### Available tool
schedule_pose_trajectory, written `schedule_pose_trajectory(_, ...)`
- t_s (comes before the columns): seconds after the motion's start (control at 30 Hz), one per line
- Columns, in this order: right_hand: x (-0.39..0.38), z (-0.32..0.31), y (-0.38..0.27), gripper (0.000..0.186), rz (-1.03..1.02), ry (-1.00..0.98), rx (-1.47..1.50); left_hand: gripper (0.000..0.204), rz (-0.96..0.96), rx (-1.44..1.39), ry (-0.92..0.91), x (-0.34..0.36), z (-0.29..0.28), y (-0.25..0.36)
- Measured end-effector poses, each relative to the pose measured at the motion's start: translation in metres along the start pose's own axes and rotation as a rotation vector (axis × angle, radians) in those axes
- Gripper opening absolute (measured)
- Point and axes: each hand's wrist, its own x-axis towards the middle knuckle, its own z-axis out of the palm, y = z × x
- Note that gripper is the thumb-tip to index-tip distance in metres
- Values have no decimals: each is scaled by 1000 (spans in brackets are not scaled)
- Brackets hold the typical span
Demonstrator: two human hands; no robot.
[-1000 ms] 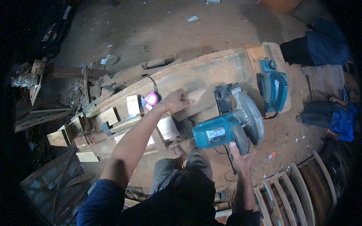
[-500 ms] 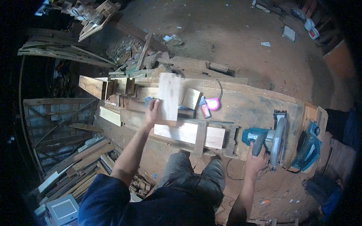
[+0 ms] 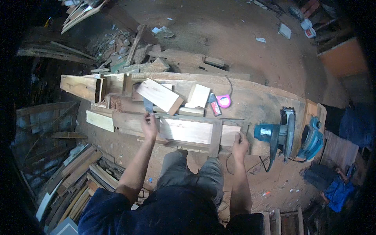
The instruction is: The person uses a circular saw to cut multiple pieces of wood on a workbench. They repeatedly position planks, cut them, and move the cut pieces aside. The person handles the wood and saw with both hands, maintaining a consistent cutting workflow.
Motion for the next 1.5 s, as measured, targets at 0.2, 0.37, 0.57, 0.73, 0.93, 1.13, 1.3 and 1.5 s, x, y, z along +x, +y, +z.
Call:
schedule_pose_trajectory(0.2,-9,36,19,34,-77,246,-136,45,-226,64,-319,-42,-21,-13)
schedule_pose_trajectory(0.37,-21,42,-17,40,131,139,-187,37,-187,-185,-347,-39,-23,-86)
schedule_pose_trajectory(0.57,-45,91,-14,54,-70,49,-121,27,-340,-338,-252,11,-75,-113)
schedule_pose_trajectory(0.73,-53,91,-37,47,-1,-76,13,28,-339,-342,-338,25,-82,-119)
schedule_pose_trajectory(0.93,-48,88,-36,43,82,-116,238,28,-379,-290,-330,43,-93,-140)
schedule_pose_trajectory(1.13,-49,104,-6,49,-17,74,134,29,-423,-454,-6,120,-236,-213)
schedule_pose_trajectory(1.3,-91,82,-110,58,-520,48,-417,23,-109,-538,41,110,-288,-107)
schedule_pose_trajectory(1.5,-114,55,-223,83,-383,-784,131,13,418,-480,-101,28,-269,98)
